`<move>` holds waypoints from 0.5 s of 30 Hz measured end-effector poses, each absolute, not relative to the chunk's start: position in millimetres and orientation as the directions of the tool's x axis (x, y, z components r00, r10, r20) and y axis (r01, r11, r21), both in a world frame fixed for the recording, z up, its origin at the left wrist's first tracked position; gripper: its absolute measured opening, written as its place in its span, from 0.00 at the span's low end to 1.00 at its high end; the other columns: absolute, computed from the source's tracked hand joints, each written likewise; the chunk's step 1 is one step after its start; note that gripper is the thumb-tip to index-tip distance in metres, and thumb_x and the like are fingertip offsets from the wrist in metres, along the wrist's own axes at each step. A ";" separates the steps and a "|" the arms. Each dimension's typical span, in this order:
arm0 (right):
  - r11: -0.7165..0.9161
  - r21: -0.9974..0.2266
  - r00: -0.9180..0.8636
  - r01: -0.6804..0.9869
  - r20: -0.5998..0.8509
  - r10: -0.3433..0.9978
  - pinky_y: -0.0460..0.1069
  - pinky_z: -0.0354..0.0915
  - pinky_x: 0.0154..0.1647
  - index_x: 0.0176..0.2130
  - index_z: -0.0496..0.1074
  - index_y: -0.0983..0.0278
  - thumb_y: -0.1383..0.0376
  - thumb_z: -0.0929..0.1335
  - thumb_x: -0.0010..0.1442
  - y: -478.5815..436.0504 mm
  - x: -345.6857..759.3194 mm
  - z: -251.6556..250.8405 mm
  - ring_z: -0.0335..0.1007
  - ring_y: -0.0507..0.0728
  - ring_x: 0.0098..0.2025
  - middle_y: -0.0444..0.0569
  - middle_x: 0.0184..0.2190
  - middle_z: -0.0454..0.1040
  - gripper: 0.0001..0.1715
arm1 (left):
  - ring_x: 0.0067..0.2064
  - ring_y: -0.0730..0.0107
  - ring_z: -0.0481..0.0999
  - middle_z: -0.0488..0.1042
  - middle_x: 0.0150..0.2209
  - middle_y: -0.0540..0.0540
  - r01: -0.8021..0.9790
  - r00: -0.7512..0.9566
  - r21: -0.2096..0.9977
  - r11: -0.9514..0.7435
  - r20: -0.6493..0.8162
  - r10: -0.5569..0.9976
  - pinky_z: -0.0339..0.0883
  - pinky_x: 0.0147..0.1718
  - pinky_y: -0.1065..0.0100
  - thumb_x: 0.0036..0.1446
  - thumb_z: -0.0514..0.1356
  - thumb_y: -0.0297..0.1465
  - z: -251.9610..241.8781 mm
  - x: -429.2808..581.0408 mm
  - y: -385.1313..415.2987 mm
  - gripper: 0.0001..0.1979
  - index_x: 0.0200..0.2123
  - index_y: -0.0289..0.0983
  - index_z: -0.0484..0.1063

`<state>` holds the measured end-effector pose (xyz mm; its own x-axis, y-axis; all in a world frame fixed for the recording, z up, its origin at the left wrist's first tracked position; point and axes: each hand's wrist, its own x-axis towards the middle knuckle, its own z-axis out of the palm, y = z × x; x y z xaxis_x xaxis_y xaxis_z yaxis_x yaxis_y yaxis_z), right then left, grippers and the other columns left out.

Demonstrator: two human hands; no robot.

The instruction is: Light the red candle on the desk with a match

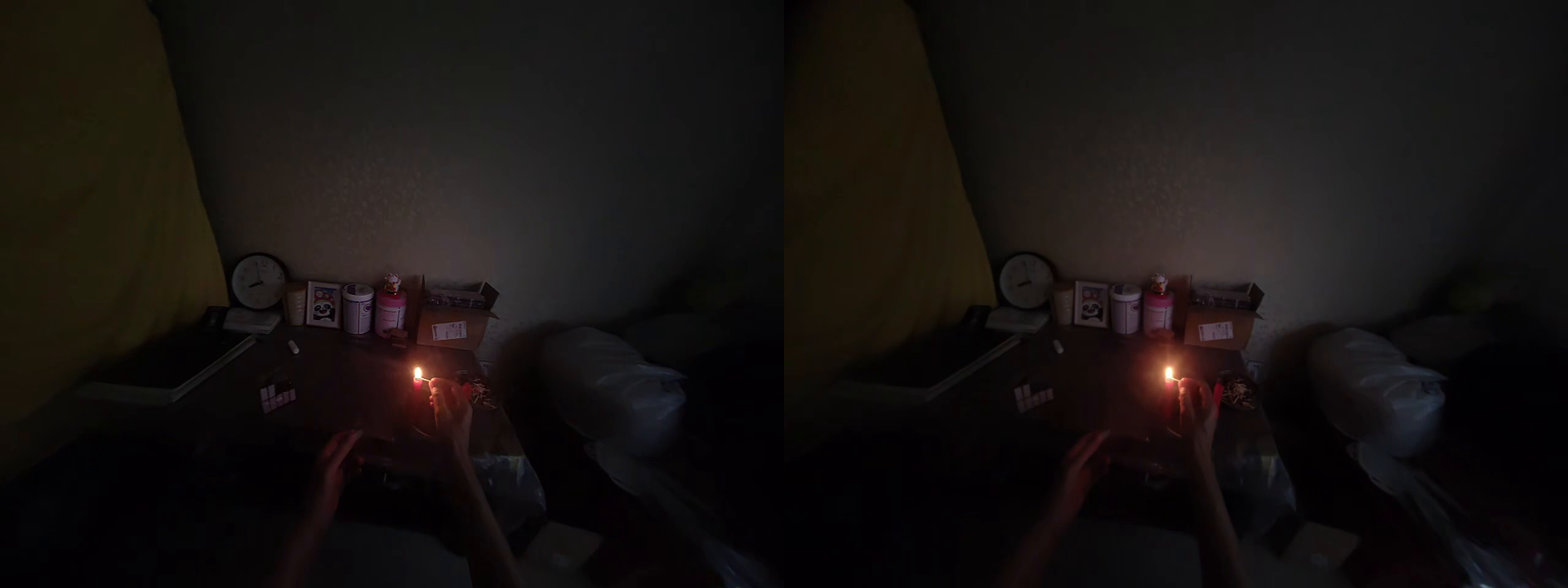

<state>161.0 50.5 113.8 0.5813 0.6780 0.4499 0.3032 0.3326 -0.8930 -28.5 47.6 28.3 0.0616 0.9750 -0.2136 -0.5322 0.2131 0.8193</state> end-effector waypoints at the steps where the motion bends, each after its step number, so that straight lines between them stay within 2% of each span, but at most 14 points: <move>1: 0.320 -0.900 0.583 0.295 0.435 0.686 0.48 0.64 0.27 0.31 0.73 0.61 0.54 0.67 0.52 50.1 161.0 114.1 0.68 0.54 0.26 0.44 0.24 0.73 0.13 | 0.25 0.74 0.73 0.76 0.32 0.48 -0.531 0.062 0.819 0.218 -0.219 0.974 0.65 0.23 0.73 0.39 0.67 0.37 28.7 -28.6 47.1 0.17 0.35 0.37 0.74; 5: 0.303 -0.916 0.587 0.263 0.401 0.703 0.47 0.63 0.25 0.31 0.72 0.62 0.55 0.67 0.52 45.9 162.0 116.2 0.66 0.53 0.24 0.44 0.23 0.72 0.13 | 0.25 0.75 0.72 0.76 0.31 0.49 -0.517 0.076 0.827 0.221 -0.213 0.974 0.65 0.23 0.74 0.40 0.67 0.37 29.5 -28.6 46.6 0.17 0.36 0.37 0.74; 10: 0.328 -0.920 0.575 0.215 0.391 0.718 0.48 0.64 0.27 0.32 0.73 0.63 0.55 0.67 0.53 34.5 165.5 114.7 0.67 0.54 0.25 0.46 0.25 0.74 0.14 | 0.23 0.77 0.72 0.77 0.30 0.49 -0.543 0.071 0.810 0.220 -0.217 0.974 0.64 0.21 0.75 0.39 0.68 0.35 28.5 -26.1 50.9 0.15 0.33 0.36 0.74; 15: 0.361 -0.921 0.551 0.147 0.380 0.743 0.47 0.63 0.27 0.30 0.74 0.64 0.56 0.69 0.51 18.1 187.1 121.5 0.66 0.53 0.26 0.45 0.24 0.72 0.13 | 0.26 0.71 0.75 0.79 0.33 0.45 -0.542 0.051 0.810 0.223 -0.233 0.971 0.65 0.22 0.73 0.36 0.68 0.34 31.5 -25.6 49.9 0.15 0.31 0.37 0.76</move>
<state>187.1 18.1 121.5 0.5508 0.7433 0.3796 0.1475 0.3610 -0.9208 -25.6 49.9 31.5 0.0514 0.9711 -0.2332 -0.5421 0.2233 0.8101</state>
